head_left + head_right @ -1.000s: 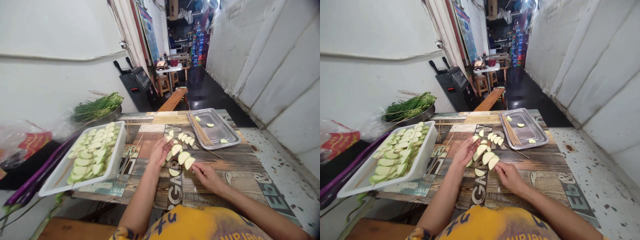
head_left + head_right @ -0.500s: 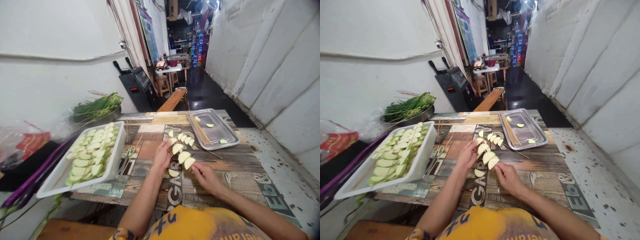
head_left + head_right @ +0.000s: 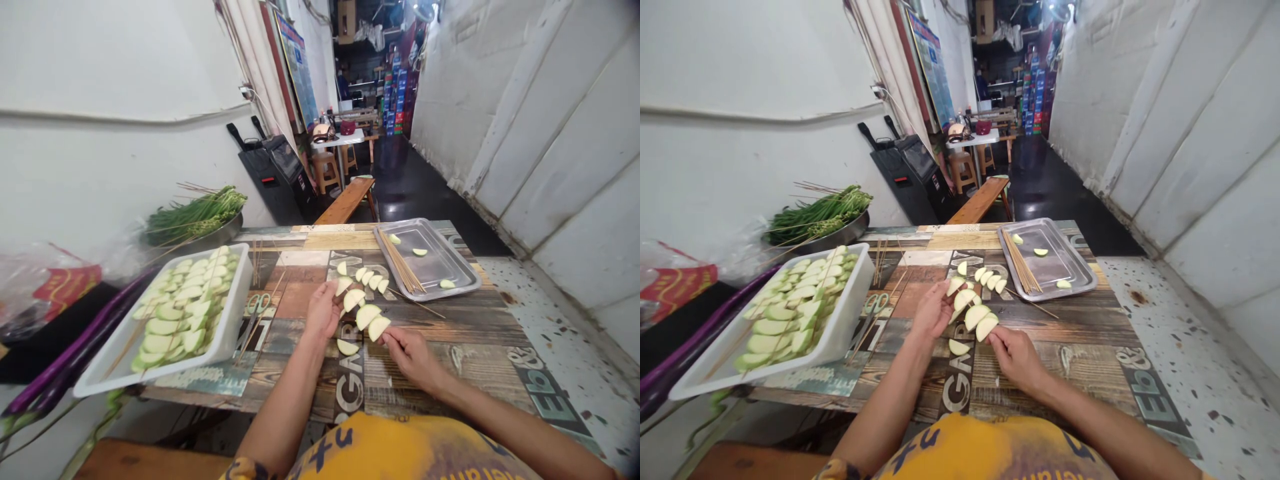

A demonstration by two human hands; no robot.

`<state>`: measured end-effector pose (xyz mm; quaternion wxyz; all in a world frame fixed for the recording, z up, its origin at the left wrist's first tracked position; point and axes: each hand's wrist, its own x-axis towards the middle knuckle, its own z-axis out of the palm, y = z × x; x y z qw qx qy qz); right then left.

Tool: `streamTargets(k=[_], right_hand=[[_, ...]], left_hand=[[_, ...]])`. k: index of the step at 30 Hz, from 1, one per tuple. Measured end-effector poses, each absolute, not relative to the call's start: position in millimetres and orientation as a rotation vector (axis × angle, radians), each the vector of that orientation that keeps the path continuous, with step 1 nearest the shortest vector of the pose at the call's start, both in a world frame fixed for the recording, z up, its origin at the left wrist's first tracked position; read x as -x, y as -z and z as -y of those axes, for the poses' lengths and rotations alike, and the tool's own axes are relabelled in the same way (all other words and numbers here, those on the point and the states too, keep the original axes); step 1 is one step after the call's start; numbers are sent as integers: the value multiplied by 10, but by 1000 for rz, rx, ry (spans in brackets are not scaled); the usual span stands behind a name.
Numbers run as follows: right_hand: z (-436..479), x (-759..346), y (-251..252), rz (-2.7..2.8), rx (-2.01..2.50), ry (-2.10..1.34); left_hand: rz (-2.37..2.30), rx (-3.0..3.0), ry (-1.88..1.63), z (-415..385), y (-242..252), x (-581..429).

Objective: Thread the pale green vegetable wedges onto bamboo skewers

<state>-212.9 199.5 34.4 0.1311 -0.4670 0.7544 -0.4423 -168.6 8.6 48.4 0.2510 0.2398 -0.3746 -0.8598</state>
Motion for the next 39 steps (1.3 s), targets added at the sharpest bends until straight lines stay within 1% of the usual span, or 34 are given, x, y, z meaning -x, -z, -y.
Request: streamTargets(k=[11,16,18,21,23,27,29,33,37,39], right_hand=[[-1993,2137,-330,-2193,1325,1296],[-1987,2145,-354,-2172,1345,1327],[-1990,2150,-357,-2172,1356,1330],[-1996,2161,-345,-2182,1342,1333],[-2000,2171,-332,-2197,1307,1342],[-2008,2191,-319,-2209,1277,1369],[-2013,2199,-325,-2209,1269,1385],[-2019,2206,-352,-2219,1246,1397],[-2028,2193,-391,-2211,1257,1389],[-2035,2184,-411,-2205,1257,1390]], left_hand=[[1099,-675,2376,-104,-453,1681],[1096,-677,2277,-81,-488,1695],[1056,-726,2139,5,-490,1688],[1112,-802,1735,203,-493,1613],[1298,-851,1425,332,-510,1514],[1850,-932,828,493,-601,1271],[2054,-974,609,542,-652,1154],[2280,-1129,430,638,-661,922],[2487,-1295,295,723,-518,694],[2524,-1321,159,718,-443,630]])
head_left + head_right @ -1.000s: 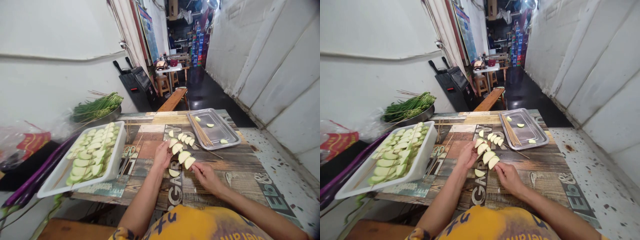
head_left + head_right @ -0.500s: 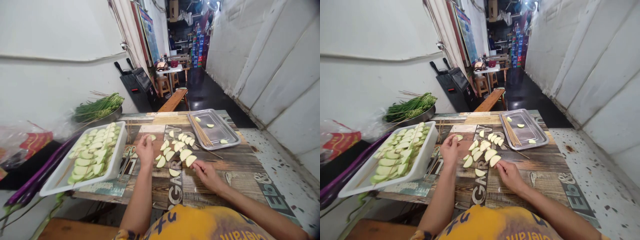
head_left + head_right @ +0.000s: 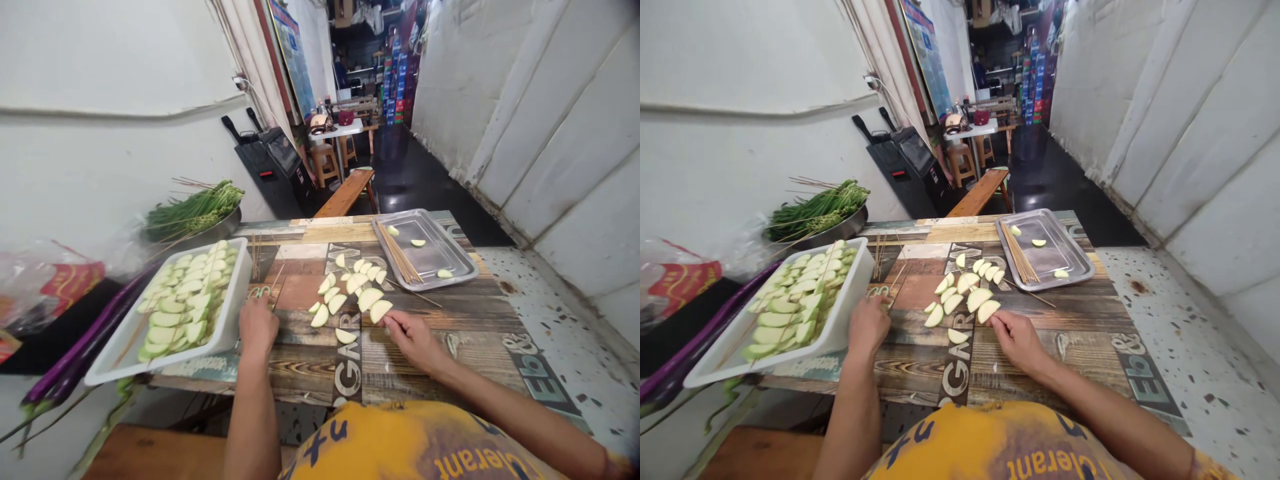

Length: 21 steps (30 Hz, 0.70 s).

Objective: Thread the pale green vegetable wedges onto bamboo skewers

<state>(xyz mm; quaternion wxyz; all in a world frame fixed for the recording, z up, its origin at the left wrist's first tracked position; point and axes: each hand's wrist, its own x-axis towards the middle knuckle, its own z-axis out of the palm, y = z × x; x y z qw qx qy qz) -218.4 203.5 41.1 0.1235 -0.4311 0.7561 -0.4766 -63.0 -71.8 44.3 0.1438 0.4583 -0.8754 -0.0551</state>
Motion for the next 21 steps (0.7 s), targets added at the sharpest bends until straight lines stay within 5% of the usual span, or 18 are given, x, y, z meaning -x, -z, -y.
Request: streamTargets(k=[15,21], right_hand=[[-2058,2214,-434,-2247,1209,1442],[-2055,2218,-432,-2254,1186,1434]], left_hand=[[2791,-974,161,-188,-386,1293],[2755,-803,625,-102,-358,1396]])
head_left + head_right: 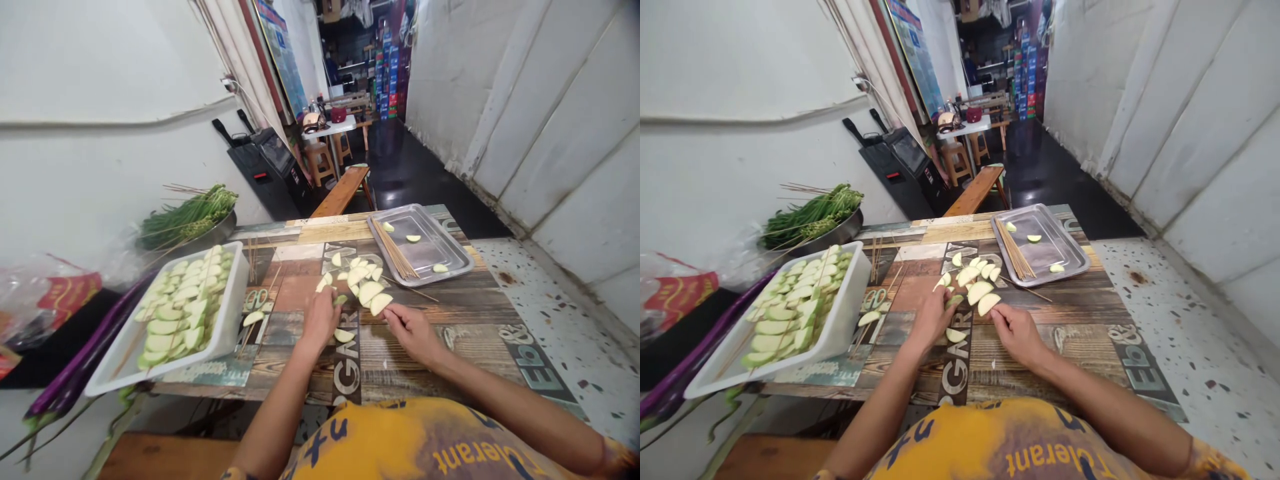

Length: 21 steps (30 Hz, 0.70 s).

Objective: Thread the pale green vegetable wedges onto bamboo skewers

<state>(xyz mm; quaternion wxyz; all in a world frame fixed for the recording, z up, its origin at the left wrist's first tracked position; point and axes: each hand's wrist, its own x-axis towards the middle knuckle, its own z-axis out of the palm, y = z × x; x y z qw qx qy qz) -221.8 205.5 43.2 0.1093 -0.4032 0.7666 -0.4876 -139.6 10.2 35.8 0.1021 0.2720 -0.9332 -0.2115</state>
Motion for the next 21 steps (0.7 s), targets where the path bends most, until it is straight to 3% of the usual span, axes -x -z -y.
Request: streamTargets(k=[3,10,21], right_hand=[[-2058,2225,-422,-2245,1179,1455],[-2055,2184,-407,-2161,1329,1347],[-2034,2140,-381,-2128,1405,1204]], left_hand=[[2505,-752,1084,-6,-296,1510],[1428,-801,2118,130,-303,1601],[1188,-747,2293,191,-365,1557]])
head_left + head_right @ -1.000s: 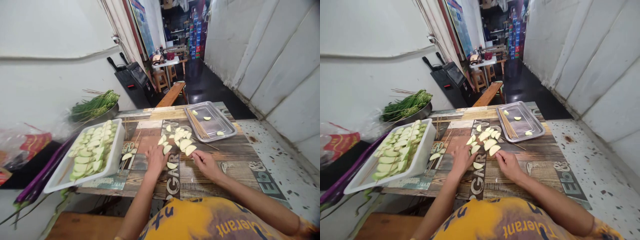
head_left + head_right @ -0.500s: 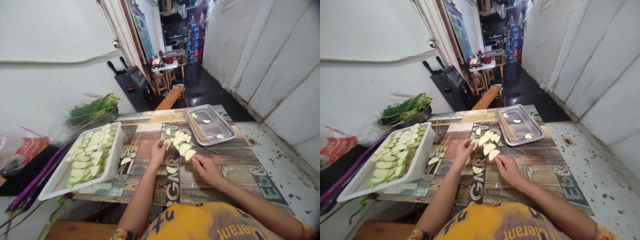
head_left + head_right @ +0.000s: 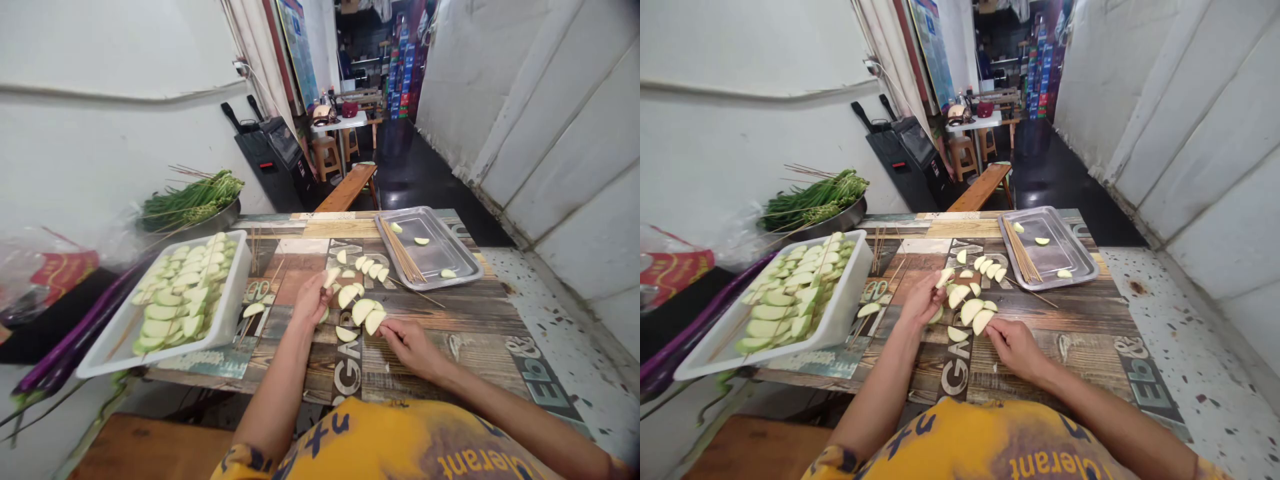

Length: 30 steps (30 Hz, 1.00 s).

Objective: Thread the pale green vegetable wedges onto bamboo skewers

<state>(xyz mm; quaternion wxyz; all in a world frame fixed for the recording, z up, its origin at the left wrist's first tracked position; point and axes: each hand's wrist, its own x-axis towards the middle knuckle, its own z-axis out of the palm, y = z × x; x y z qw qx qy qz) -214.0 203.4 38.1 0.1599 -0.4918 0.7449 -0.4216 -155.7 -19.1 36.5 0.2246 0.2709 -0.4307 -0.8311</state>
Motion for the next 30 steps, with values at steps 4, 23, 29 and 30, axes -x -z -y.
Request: streamTargets(k=[4,23,29,30], right_hand=[[-2028,2133,-385,-2122,1411,1196],[-2030,2122,-409,-2116,1387,1181],[-2026,2124,-389,-2098,1344,1202],[-2027,2124,-386,-2099,1343,1204]], left_hand=[[1195,-710,2335,196,-356,1555],[1257,-745,2255,180,-397,1539],[1290,-799,2192,166,-389,1549],[1298,-801,2180,154,-392,1551]])
